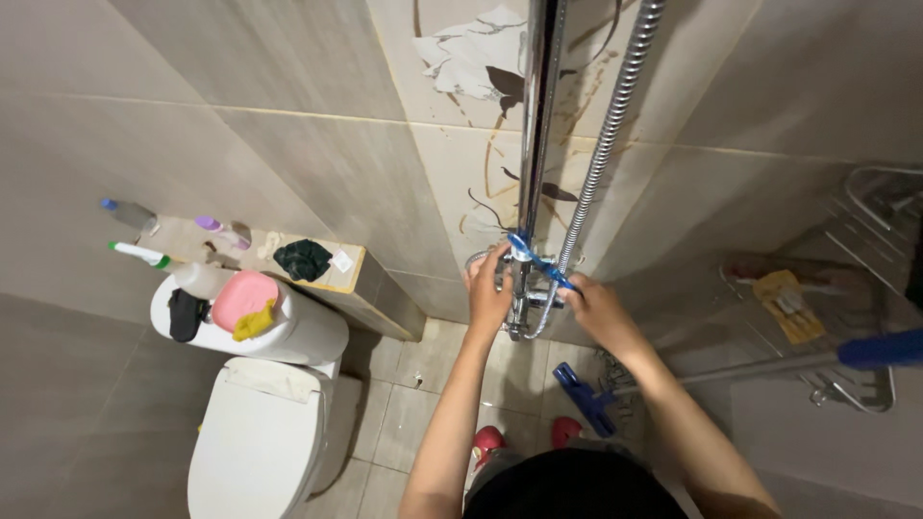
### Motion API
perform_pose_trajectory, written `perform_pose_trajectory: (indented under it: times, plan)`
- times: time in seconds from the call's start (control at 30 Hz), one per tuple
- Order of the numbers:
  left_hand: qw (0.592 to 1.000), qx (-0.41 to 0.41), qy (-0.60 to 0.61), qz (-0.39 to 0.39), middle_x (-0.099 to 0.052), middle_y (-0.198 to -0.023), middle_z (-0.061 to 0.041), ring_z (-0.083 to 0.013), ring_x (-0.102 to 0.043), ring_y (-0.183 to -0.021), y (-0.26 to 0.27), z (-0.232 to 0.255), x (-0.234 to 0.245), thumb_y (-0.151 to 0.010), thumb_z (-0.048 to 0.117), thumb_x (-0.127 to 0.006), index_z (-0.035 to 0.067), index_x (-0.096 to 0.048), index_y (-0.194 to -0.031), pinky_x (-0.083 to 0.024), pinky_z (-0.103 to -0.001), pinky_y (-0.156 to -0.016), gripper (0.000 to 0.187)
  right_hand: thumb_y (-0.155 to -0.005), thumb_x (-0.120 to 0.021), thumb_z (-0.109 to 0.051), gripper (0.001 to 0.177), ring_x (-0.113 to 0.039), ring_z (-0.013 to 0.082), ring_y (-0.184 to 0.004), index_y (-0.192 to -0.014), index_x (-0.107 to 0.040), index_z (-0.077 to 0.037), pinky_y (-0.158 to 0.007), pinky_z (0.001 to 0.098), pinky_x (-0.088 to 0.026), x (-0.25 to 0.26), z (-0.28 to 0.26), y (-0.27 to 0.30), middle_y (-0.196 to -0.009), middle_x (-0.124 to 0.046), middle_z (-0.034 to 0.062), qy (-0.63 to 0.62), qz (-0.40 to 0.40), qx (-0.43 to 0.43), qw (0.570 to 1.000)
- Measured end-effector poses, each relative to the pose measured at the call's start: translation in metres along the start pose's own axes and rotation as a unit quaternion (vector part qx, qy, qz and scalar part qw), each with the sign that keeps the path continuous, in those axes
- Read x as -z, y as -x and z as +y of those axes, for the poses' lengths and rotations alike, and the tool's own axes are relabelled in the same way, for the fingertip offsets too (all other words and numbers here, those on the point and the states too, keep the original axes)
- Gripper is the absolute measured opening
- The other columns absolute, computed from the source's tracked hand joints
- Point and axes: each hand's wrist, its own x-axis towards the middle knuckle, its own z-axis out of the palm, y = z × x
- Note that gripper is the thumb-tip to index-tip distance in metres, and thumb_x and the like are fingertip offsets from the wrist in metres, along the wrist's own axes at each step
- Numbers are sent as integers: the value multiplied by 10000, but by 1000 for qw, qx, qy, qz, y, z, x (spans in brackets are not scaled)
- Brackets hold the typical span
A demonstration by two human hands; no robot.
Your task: The person uses a blue toothbrush to scrub a vertical chrome shower pipe and its attached flexible hose. They move the brush up and down the pipe, focusing on the joints and crevices.
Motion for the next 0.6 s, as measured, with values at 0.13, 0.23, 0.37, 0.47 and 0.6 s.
perform_pose_trajectory:
  times: [0.13,0.23,0.37,0.47,0.6]
  plan:
    - [1000,4,-9,-15,-666,-1320,-61,-271,-538,-1271,0,-12,-6,-884,80,-671,187,-591,-1389,-253,-488,-1170,522,-980,-585,-207,195,-690,424,-815,-1038,-638,-28,-682,480,-514,-15,-9,-3,-830,-689,236,34,20,-4,999]
    - [1000,-12,-4,-12,-645,-1347,-78,-287,-512,-1278,4,-12,-5,-887,79,-663,142,-524,-1432,-256,-496,-1164,566,-999,-603,-195,169,-676,447,-831,-1032,-656,-39,-706,497,-504,-46,3,4,-864,-684,254,53,31,-25,998]
    - [999,-20,-8,-33,-636,-1361,-62,-289,-501,-1276,1,0,6,-878,70,-648,140,-506,-1458,-274,-490,-1166,601,-975,-600,-172,152,-673,455,-850,-1040,-661,-49,-702,501,-502,-45,-4,14,-889,-700,247,41,55,-47,997]
    - [998,-1,-14,-59,-655,-1363,-34,-283,-509,-1269,0,8,16,-877,65,-640,150,-525,-1440,-233,-511,-1161,580,-946,-605,-176,205,-678,448,-840,-1104,-653,-53,-679,482,-511,-29,-28,24,-880,-689,260,6,83,-54,995]
    - [997,2,60,-40,-687,-1341,13,-286,-506,-1296,-8,4,18,-972,145,-599,147,-448,-1480,-283,-464,-1159,530,-960,-655,-249,244,-675,393,-708,-1028,-626,-16,-639,459,-507,-34,-42,21,-769,-661,223,-2,107,-60,992]
